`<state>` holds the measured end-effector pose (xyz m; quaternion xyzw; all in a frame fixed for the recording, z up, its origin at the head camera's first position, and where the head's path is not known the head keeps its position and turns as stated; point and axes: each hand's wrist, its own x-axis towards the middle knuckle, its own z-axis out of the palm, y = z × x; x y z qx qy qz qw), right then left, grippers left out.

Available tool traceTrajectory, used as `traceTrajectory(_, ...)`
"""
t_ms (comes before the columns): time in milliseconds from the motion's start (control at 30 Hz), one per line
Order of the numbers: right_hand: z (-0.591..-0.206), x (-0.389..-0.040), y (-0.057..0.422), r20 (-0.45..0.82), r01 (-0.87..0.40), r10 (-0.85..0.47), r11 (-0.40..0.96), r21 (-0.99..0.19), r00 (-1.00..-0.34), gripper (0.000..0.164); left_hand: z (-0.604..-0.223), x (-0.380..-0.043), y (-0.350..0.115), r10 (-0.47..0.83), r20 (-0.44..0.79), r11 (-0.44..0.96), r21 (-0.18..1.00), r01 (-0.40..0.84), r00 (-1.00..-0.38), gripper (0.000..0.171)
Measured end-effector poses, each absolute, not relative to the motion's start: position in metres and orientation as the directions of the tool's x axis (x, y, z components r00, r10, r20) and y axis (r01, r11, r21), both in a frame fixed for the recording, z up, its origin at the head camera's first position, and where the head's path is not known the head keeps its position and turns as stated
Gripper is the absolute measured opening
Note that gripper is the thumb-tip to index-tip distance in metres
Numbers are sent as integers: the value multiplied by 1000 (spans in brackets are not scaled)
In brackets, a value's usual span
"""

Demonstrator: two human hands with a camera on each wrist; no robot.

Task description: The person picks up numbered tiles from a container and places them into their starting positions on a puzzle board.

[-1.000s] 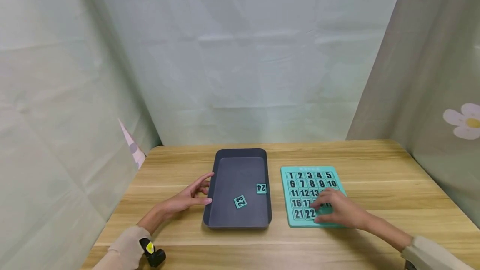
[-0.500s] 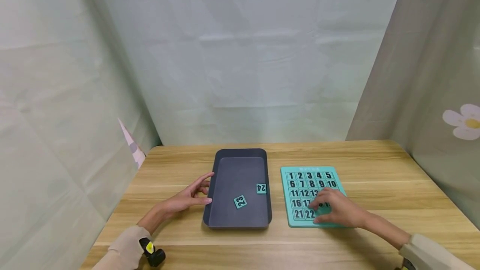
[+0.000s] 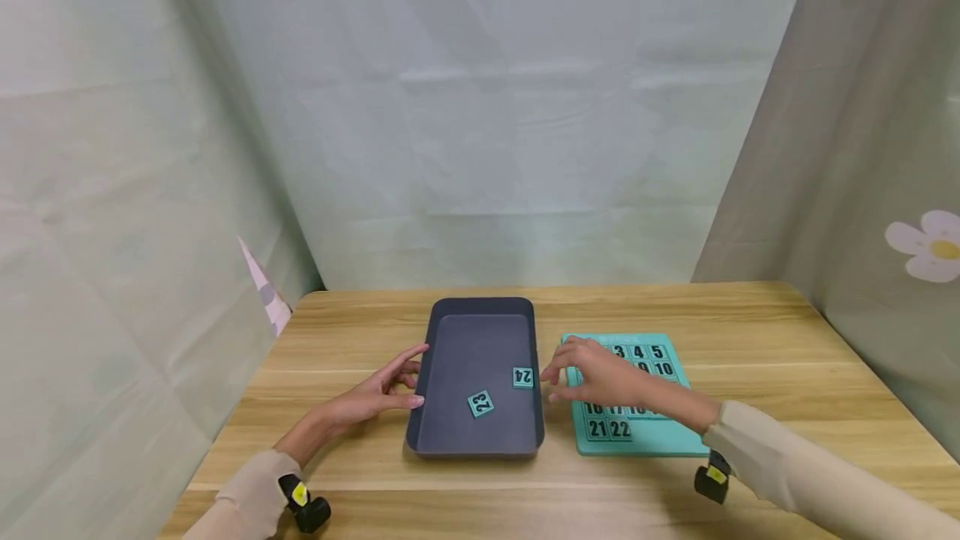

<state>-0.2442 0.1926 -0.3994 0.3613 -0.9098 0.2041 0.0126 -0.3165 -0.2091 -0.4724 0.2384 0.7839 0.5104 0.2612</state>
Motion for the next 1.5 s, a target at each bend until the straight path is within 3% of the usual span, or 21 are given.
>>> traceTrajectory(267, -400, -289, 140, 54, -783, -826, 508, -358, -561, 31, -473, -316, -205, 644, -170, 356, 930, 95, -746, 83)
traceTrajectory(467, -410, -312, 118, -81, -789, -862, 492, -368, -500, 45, -473, -316, -200, 645, -174, 348, 934, 83, -744, 80)
traceTrajectory(600, -415, -316, 108, -183, -773, -851, 524, -358, -492, 55, -472, -316, -198, 645, -176, 347, 934, 80, -744, 80)
traceTrajectory(767, -416, -314, 98, -240, -771, -840, 542, -334, -487, 54, -472, -314, -198, 647, -176, 348, 934, 81, -742, 81)
traceTrajectory(1167, -416, -314, 98, -169, -768, -824, 566, -299, -541, 31, -473, -313, -201, 644, -179, 341, 937, 70, -744, 79)
traceTrajectory(1333, -417, -313, 99, -181, -738, -809, 585, -336, -559, 39, -473, -314, -200, 647, -174, 339, 938, 75, -742, 79)
traceTrajectory(1500, -419, -312, 96, -199, -751, -822, 568, -337, -533, 44, -472, -314, -200, 654, -168, 333, 939, 82, -738, 80)
